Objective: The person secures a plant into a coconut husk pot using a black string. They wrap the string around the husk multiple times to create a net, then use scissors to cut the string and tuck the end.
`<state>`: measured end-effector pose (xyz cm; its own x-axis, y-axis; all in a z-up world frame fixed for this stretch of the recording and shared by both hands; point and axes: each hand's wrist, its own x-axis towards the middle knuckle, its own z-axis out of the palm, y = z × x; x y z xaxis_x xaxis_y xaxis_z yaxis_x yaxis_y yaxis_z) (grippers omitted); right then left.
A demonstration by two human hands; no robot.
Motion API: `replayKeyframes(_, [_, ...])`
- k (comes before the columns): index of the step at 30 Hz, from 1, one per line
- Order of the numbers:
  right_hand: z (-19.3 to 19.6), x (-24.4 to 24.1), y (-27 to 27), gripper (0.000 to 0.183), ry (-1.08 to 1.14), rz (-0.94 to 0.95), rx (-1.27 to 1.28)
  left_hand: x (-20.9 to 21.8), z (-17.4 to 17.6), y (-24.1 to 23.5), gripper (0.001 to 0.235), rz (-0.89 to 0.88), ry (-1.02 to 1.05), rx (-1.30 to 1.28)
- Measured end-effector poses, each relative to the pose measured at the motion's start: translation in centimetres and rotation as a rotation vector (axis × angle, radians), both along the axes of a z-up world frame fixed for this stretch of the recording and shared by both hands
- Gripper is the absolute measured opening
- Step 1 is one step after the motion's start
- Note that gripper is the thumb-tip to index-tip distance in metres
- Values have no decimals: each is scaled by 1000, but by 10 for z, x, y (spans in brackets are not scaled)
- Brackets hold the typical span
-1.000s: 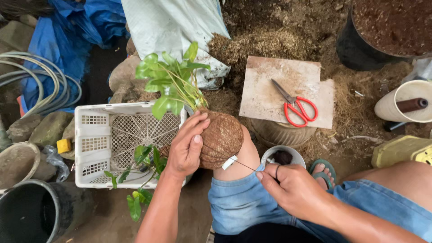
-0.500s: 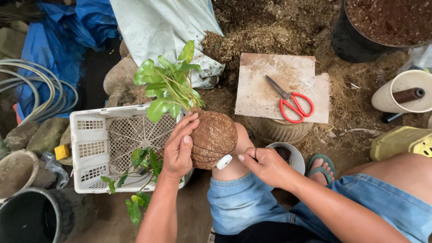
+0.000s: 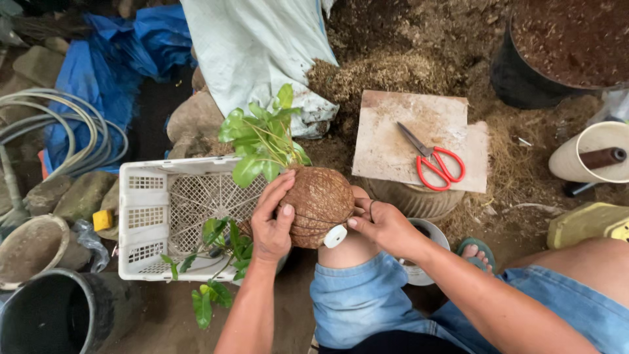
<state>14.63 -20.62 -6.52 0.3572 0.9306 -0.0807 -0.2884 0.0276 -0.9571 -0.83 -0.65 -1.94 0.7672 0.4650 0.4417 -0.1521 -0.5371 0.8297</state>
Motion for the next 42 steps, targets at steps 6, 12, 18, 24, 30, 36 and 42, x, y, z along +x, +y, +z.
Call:
replayKeyframes(6, [48, 46, -13, 48, -403, 27, -277, 19, -19, -34, 63, 92, -145, -8])
replayKeyframes(12, [86, 48, -10, 59, -612, 99, -434, 20, 44, -34, 93, 16, 201, 327])
replayKeyframes(18, [96, 46, -10, 56, -764, 83, -409, 36, 84, -54, 95, -17, 399, 649])
replayKeyframes(24, [118, 27, -59, 24, -1001, 47, -341, 38, 82, -46, 90, -59, 346, 673])
replayKeyframes(30, [124, 12, -75, 21, -1075, 12, -280, 40, 77, -40, 93, -113, 284, 671])
replayKeyframes(36, [91, 50, -55, 27, -1107, -38, -312, 39, 78, -31, 93, -131, 283, 659])
replayKeyframes(42, [68, 62, -47, 22, -990, 4, -309, 39, 76, -28, 93, -140, 265, 642])
